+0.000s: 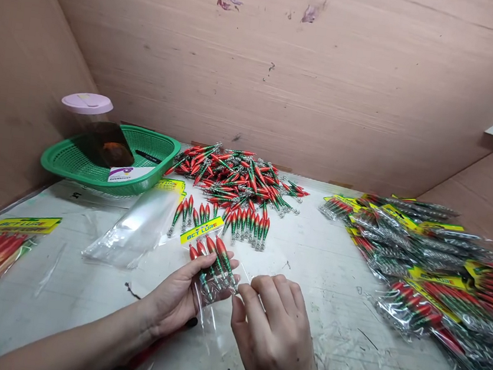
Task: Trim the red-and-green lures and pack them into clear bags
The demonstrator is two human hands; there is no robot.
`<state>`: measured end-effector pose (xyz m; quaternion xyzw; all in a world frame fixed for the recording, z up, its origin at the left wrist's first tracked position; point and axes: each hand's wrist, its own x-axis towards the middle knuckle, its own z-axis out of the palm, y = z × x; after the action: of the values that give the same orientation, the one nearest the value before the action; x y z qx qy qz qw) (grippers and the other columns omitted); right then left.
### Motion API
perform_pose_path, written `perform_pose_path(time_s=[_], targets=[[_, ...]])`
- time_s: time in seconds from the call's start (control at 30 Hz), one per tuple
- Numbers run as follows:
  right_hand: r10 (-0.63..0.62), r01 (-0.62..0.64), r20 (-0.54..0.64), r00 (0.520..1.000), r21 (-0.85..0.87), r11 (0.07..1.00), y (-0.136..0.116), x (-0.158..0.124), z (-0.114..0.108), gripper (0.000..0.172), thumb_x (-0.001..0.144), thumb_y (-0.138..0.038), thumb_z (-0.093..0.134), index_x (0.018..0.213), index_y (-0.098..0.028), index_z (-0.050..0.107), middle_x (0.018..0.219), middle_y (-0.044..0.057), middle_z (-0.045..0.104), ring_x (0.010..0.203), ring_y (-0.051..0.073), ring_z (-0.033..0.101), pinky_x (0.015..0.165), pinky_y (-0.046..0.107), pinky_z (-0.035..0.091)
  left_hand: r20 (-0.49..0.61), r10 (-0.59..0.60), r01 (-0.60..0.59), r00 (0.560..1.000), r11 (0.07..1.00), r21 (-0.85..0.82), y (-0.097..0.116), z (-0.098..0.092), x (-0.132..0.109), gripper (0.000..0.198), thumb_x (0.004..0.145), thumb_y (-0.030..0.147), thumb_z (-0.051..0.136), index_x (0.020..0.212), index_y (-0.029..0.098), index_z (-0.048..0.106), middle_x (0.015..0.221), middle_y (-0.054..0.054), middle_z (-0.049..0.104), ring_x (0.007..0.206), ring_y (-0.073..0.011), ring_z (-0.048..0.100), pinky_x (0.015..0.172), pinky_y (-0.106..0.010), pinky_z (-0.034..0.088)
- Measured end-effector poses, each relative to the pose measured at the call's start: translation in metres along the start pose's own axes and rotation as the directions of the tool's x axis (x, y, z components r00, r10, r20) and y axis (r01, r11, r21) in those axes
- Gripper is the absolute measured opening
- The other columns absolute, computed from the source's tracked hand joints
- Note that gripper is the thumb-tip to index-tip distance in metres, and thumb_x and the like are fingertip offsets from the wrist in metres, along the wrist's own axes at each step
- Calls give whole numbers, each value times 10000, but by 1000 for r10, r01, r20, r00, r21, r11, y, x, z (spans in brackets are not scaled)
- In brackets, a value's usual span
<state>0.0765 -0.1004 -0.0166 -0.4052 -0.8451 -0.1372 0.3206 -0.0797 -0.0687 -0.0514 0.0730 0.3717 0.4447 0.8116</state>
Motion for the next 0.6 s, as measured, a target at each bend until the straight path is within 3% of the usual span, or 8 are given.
perform_pose_path(time_s=[0.33, 0.6], targets=[[-30, 27, -65, 997, -58, 998, -5, -1, 3, 93, 802, -79, 588, 879, -130, 578, 750, 75, 599, 692, 187, 510, 660, 350, 415, 16, 26, -26, 1000, 1000, 1, -2, -2, 0, 166, 784, 197, 647, 922, 117, 696, 921, -83, 734, 718, -159, 676, 633, -278, 568], [-25, 19, -86, 996, -79, 997, -8, -3, 6, 52, 823, -103, 568, 851, -145, 579, 733, 51, 606, 678, 172, 530, 683, 358, 429, -9, 45, -44, 999, 998, 50, -2, 0, 0, 173, 780, 168, 638, 923, 80, 683, 885, -113, 733, 718, -173, 679, 674, -298, 575]])
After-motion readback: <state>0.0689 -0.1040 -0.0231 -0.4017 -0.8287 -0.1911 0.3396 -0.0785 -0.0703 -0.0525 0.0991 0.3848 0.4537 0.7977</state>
